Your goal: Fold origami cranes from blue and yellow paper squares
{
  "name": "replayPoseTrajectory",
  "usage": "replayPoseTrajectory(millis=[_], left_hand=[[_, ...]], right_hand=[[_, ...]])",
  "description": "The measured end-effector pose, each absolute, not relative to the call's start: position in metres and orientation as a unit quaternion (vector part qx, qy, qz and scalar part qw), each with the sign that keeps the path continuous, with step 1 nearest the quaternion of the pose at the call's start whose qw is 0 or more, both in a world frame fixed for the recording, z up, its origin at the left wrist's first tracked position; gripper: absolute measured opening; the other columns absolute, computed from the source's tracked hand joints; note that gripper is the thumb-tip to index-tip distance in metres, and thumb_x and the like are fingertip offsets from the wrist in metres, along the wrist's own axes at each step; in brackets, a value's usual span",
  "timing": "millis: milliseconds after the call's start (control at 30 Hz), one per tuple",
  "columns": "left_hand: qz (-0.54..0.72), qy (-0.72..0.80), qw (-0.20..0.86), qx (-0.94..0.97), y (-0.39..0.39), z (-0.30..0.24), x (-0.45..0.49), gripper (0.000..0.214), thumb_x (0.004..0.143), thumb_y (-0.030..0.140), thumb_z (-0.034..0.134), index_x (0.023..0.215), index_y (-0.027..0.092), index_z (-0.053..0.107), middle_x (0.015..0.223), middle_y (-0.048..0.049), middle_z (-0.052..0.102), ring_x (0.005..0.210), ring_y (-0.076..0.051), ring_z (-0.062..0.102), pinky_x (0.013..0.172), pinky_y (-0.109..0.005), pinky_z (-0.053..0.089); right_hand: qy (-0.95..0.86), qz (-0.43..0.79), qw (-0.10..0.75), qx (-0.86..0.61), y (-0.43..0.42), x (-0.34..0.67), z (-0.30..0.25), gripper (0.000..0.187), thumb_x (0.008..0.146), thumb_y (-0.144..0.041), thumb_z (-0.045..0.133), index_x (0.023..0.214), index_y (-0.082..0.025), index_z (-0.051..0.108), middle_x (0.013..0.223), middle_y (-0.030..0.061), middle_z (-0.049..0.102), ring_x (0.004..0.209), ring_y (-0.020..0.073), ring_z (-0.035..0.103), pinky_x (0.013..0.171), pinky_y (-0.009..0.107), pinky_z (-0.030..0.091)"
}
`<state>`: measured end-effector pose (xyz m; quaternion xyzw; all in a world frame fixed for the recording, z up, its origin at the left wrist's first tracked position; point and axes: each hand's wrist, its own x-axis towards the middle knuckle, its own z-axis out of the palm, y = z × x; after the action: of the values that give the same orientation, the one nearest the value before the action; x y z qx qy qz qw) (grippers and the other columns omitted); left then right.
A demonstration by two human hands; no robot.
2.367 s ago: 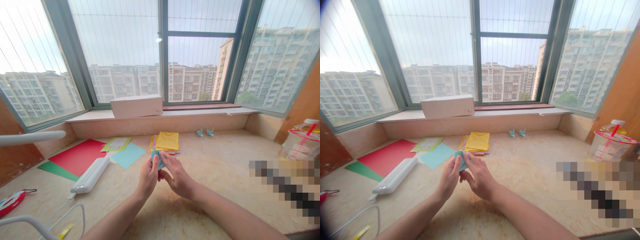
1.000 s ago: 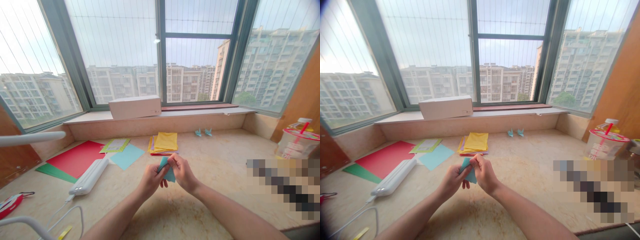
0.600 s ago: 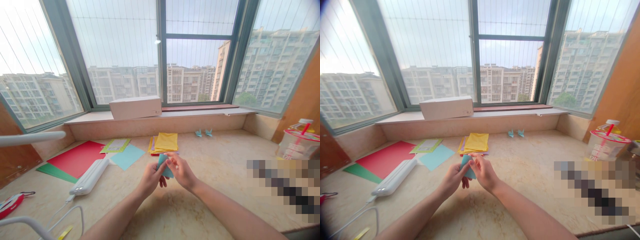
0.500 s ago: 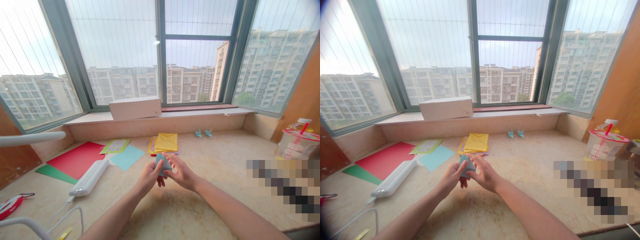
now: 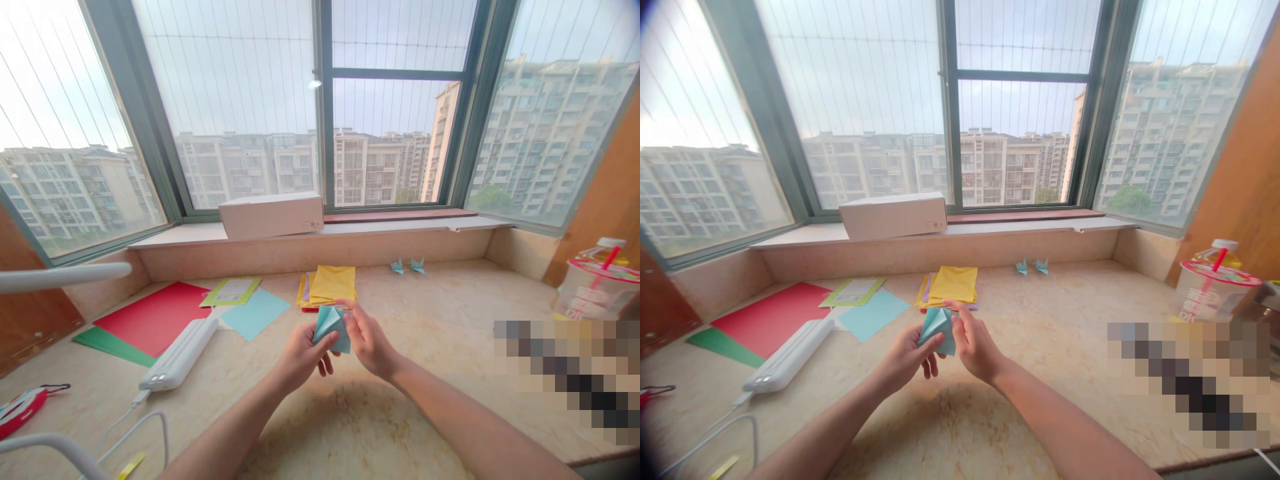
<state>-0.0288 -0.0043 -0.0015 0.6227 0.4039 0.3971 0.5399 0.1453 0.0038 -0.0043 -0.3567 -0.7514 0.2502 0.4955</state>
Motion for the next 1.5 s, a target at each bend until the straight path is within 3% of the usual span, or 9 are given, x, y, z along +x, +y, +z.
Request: replayPoseTrajectory(millis=[67, 133, 300, 500, 600, 767, 1067, 1300, 1500], left_hand=[[0.407, 0.405, 0.531, 0.623, -0.005, -0.001, -0.029, 0.045, 0.082, 0.058, 0.062, 0.089, 0.014, 0.055, 0.069, -0.0028, 0.067, 0.042, -0.012, 0.062, 0.035, -0.017, 0.042], [0.421, 0.407, 0.521, 0.622, -0.005, 0.0, -0.029, 0.048, 0.084, 0.062, 0.057, 0.088, 0.013, 0.056, 0.066, -0.0021, 0.065, 0.04, -0.013, 0.062, 0.034, -0.018, 0.042], [0.455, 0.439, 0.5, 0.592, -0.004, 0.002, -0.028, 0.059, 0.084, 0.07, 0.047, 0.087, 0.012, 0.058, 0.063, -0.0037, 0.065, 0.044, -0.017, 0.066, 0.037, -0.021, 0.046], [0.466, 0.461, 0.517, 0.55, -0.005, 0.003, -0.028, 0.062, 0.083, 0.072, 0.047, 0.089, 0.012, 0.059, 0.069, -0.0068, 0.069, 0.052, -0.019, 0.069, 0.045, -0.025, 0.052], [0.473, 0.467, 0.521, 0.536, -0.006, 0.003, -0.028, 0.061, 0.083, 0.071, 0.049, 0.09, 0.012, 0.061, 0.074, -0.0079, 0.071, 0.057, -0.02, 0.07, 0.05, -0.029, 0.056], [0.48, 0.458, 0.545, 0.513, -0.007, 0.004, -0.028, 0.056, 0.083, 0.065, 0.054, 0.096, 0.012, 0.063, 0.087, -0.0107, 0.073, 0.068, -0.023, 0.073, 0.053, -0.03, 0.057], [0.448, 0.408, 0.611, 0.509, -0.009, 0.002, -0.027, 0.059, 0.086, 0.066, 0.049, 0.11, 0.013, 0.063, 0.11, -0.0161, 0.071, 0.075, -0.028, 0.075, 0.056, -0.033, 0.057], [0.44, 0.383, 0.596, 0.552, -0.008, 0.003, -0.028, 0.067, 0.086, 0.071, 0.04, 0.11, 0.013, 0.064, 0.101, -0.0153, 0.073, 0.074, -0.027, 0.074, 0.055, -0.03, 0.056], [0.444, 0.416, 0.562, 0.561, -0.011, 0.01, -0.025, 0.06, 0.084, 0.067, 0.051, 0.107, 0.013, 0.061, 0.092, -0.0117, 0.072, 0.068, -0.025, 0.074, 0.053, -0.03, 0.054]], right_hand=[[-0.741, 0.276, 0.497, -0.358, 0.005, 0.144, -0.008, 0.032, 0.101, -0.028, 0.033, 0.129, -0.019, 0.047, 0.085, 0.0049, 0.069, 0.063, 0.0153, 0.062, 0.061, 0.027, 0.051], [-0.744, 0.289, 0.493, -0.346, 0.008, 0.143, -0.011, 0.028, 0.101, -0.026, 0.035, 0.126, -0.02, 0.046, 0.087, 0.0045, 0.068, 0.065, 0.0149, 0.062, 0.059, 0.026, 0.051], [-0.795, 0.119, 0.49, -0.337, 0.013, 0.146, -0.011, 0.02, 0.092, -0.014, 0.05, 0.106, -0.021, 0.063, 0.123, 0.0112, 0.057, 0.112, 0.0232, 0.057, 0.095, 0.041, 0.048], [-0.841, -0.001, 0.433, -0.326, 0.002, 0.147, 0.0, 0.023, 0.086, -0.007, 0.056, 0.1, -0.022, 0.067, 0.118, 0.0103, 0.06, 0.113, 0.0259, 0.055, 0.098, 0.044, 0.041], [-0.866, 0.02, 0.401, -0.299, -0.003, 0.144, 0.003, 0.013, 0.09, -0.016, 0.059, 0.1, -0.021, 0.066, 0.108, 0.0077, 0.067, 0.104, 0.0237, 0.059, 0.096, 0.042, 0.039], [-0.884, 0.02, 0.371, -0.285, -0.003, 0.14, 0.001, 0.022, 0.096, -0.029, 0.056, 0.115, -0.023, 0.065, 0.099, 0.006, 0.069, 0.092, 0.0208, 0.061, 0.085, 0.036, 0.041], [-0.843, 0.055, 0.432, -0.316, 0.0, 0.144, 0.001, 0.019, 0.097, -0.019, 0.05, 0.094, -0.02, 0.069, 0.089, 0.0058, 0.07, 0.087, 0.0206, 0.061, 0.083, 0.036, 0.043], [-0.763, 0.172, 0.531, -0.325, 0.0, 0.139, -0.003, 0.015, 0.094, -0.029, 0.055, 0.09, -0.019, 0.066, 0.09, 0.0068, 0.069, 0.089, 0.0211, 0.064, 0.081, 0.033, 0.05], [-0.719, 0.233, 0.555, -0.348, 0.001, 0.137, -0.004, 0.013, 0.091, -0.029, 0.059, 0.084, -0.019, 0.063, 0.091, 0.0061, 0.07, 0.09, 0.0201, 0.066, 0.082, 0.032, 0.051]])
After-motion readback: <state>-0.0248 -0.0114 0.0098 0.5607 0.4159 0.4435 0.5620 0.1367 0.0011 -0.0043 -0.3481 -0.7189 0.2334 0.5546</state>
